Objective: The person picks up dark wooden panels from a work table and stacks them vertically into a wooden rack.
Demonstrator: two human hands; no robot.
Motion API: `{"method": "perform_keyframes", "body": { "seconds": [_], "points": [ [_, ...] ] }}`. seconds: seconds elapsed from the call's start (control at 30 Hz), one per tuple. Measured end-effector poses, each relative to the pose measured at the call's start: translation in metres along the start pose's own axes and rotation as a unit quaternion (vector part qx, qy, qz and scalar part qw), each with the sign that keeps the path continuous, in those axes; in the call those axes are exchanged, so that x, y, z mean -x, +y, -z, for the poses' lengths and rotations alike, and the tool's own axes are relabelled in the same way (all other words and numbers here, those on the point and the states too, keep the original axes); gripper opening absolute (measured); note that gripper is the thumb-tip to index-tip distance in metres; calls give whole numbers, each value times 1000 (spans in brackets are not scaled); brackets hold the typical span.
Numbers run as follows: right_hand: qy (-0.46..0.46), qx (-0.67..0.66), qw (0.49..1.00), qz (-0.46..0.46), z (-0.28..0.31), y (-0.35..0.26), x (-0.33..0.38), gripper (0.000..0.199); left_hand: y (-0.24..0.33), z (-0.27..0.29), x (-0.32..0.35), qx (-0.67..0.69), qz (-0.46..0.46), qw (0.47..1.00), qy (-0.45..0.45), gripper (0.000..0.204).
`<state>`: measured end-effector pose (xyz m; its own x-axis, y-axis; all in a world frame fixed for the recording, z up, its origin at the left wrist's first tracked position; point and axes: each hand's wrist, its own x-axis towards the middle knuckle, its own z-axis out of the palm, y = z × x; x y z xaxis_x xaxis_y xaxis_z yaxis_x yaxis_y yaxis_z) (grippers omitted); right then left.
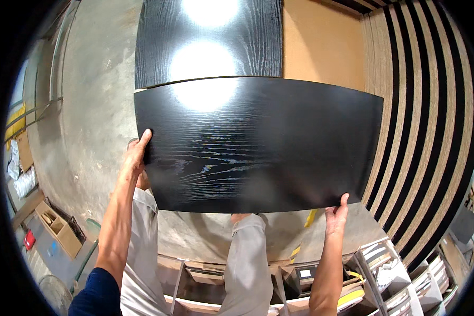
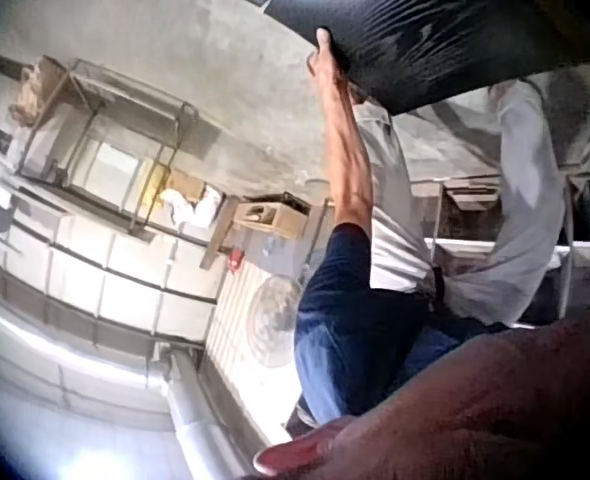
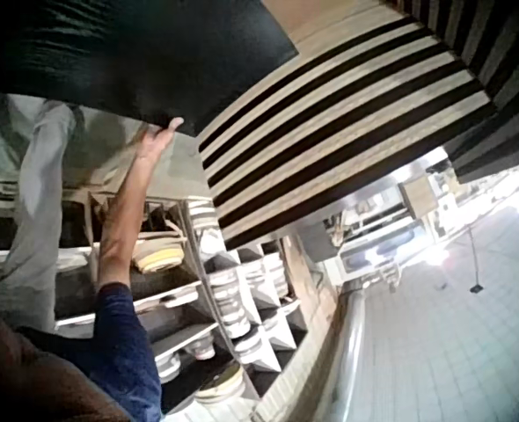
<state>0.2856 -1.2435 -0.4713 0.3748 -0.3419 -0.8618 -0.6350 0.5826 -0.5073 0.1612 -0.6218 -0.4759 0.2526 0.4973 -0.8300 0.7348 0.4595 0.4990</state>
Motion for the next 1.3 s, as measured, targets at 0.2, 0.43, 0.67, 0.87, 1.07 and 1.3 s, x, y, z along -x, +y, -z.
{"method": "perform_keyframes", "body": {
  "seconds": [0.2,0.43,0.67,0.87,1.07,1.3],
  "points": [
    [-5,-11,1000,3,-6,-5,3,43,15,-10,8,-21,10,1000,15,69],
    [-14,68,997,-37,-6,-3,3,51,28,-6,16,8,27,1000,-3,65],
    [-30,15,999,-2,11,-5,-9,60,39,-21,27,-187,47,979,63,64],
    [-43,-27,997,-62,8,10,-12,61,41,-13,24,50,11,998,-31,46],
    [-18,-23,999,-18,12,11,-7,54,36,-10,34,-35,22,999,-23,62],
    [74,36,996,-42,-4,31,-21,38,-28,33,17,-61,56,996,-14,66]
  ]
}}
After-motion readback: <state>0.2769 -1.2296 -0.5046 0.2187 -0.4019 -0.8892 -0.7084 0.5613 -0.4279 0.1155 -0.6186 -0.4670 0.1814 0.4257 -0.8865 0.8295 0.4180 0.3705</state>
